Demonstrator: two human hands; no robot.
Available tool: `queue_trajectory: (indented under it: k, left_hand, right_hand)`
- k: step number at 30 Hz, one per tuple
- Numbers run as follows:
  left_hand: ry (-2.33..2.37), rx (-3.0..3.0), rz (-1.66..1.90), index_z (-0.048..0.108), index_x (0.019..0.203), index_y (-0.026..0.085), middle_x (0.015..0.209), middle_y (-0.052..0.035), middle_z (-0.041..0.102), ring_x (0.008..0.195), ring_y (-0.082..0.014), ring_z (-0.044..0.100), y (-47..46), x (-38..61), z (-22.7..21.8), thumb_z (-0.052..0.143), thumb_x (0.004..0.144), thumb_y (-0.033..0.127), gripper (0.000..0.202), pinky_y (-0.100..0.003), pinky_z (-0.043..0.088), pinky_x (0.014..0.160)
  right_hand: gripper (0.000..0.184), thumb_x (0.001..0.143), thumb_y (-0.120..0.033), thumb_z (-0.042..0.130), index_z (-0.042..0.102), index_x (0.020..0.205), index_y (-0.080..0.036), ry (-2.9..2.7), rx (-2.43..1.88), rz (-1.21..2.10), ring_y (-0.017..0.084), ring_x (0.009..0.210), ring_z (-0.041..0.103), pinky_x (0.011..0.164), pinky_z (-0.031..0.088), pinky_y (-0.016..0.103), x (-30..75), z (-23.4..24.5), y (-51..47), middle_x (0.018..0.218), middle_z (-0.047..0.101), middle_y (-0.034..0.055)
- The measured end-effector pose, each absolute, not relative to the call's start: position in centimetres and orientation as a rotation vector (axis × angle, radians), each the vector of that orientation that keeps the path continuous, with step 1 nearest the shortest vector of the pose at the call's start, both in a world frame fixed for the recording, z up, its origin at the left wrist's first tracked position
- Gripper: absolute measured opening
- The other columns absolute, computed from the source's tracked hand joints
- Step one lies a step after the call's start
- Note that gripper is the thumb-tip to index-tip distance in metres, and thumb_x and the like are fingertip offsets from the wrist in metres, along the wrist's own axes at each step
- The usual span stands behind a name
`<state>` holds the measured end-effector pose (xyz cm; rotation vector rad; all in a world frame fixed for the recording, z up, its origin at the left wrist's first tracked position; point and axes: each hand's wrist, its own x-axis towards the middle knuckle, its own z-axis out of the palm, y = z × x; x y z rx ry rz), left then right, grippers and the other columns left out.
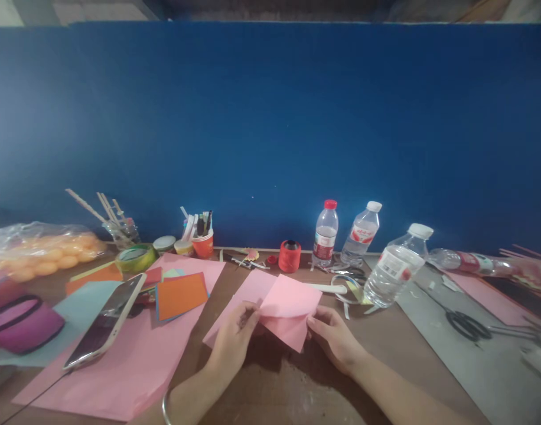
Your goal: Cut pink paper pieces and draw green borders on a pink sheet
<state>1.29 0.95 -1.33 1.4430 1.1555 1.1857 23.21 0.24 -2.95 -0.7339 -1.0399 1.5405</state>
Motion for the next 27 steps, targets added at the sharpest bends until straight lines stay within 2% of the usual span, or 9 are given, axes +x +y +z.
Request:
queue_trajectory:
  k: [4, 9, 13, 17, 20, 23, 27]
  left_hand:
    - [1.155, 1.536, 1.123, 0.063, 0.087, 0.02, 0.084, -0.003, 0.064, 0.078, -0.0208, 0.06, 0.5, 1.2, -0.98, 0.057, 0.083, 0.037, 0.018, -0.03, 0.045, 0.073]
    - [1.148, 1.581, 1.051, 0.063, 0.094, 0.021, 0.096, -0.0048, 0.066, 0.085, -0.0222, 0.06, 0.07, 1.25, -0.44, 0.069, 0.071, 0.029, 0.024, -0.029, 0.045, 0.074]
    - [1.169, 1.545, 1.027, 0.062, 0.084, 0.019, 0.076, -0.0022, 0.065, 0.068, -0.0186, 0.059, 0.16, 1.4, -0.53, 0.063, 0.076, 0.031, 0.014, -0.025, 0.043, 0.061]
    - [1.196, 1.505, 1.054, 0.062, 0.078, 0.018, 0.059, 0.0013, 0.058, 0.055, -0.0163, 0.054, 0.17, 1.35, -0.49, 0.057, 0.08, 0.037, 0.019, -0.025, 0.041, 0.054]
    - [1.2, 1.46, 1.095, 0.062, 0.072, 0.018, 0.062, -0.0005, 0.059, 0.058, -0.0175, 0.055, 0.14, 1.29, -0.44, 0.059, 0.079, 0.039, 0.023, -0.024, 0.042, 0.053]
    - [1.195, 1.373, 1.166, 0.063, 0.077, 0.017, 0.065, -0.001, 0.061, 0.058, -0.0173, 0.056, 0.35, 1.29, -0.52, 0.062, 0.077, 0.04, 0.023, -0.025, 0.044, 0.054]
    - [1.175, 1.197, 1.297, 0.062, 0.075, 0.016, 0.065, -0.0012, 0.061, 0.059, -0.0174, 0.058, 0.79, 1.42, -0.4, 0.065, 0.074, 0.042, 0.026, -0.027, 0.048, 0.058]
  right_hand:
    - [0.031, 0.066, -0.04, 0.077, 0.062, 0.059, -0.014, -1.066, -0.781, 1.452, 0.013, 0.055, 0.05, 0.057, 0.041, 0.026, 23.23, -2.69, 0.47, 0.057, 0.058, 0.0008]
    - [0.035, 0.063, -0.047, 0.077, 0.066, 0.066, -0.014, -1.075, -0.802, 1.444, 0.018, 0.059, 0.056, 0.062, 0.045, 0.032, 23.13, -2.53, 0.24, 0.061, 0.063, 0.004]
    - [0.037, 0.061, -0.049, 0.078, 0.065, 0.063, -0.014, -1.11, -0.794, 1.45, 0.016, 0.056, 0.054, 0.06, 0.044, 0.029, 23.16, -2.73, 0.01, 0.058, 0.062, 0.0027]
    - [0.035, 0.061, -0.045, 0.079, 0.066, 0.06, -0.013, -1.125, -0.738, 1.493, 0.012, 0.054, 0.051, 0.055, 0.04, 0.024, 23.17, -2.74, 0.03, 0.057, 0.061, 0.0009]
    - [0.03, 0.061, -0.041, 0.08, 0.069, 0.064, -0.013, -1.135, -0.677, 1.532, 0.011, 0.054, 0.052, 0.055, 0.04, 0.022, 23.08, -2.52, -0.05, 0.058, 0.063, 0.0001]
    - [0.025, 0.063, -0.037, 0.079, 0.071, 0.068, -0.014, -1.159, -0.652, 1.563, 0.011, 0.055, 0.054, 0.056, 0.042, 0.023, 23.0, -2.27, -0.29, 0.061, 0.065, 0.0008]
    - [0.022, 0.067, -0.033, 0.077, 0.07, 0.063, -0.013, -1.186, -0.69, 1.532, 0.012, 0.054, 0.054, 0.056, 0.043, 0.023, 22.96, -2.14, -0.52, 0.059, 0.065, 0.0016]
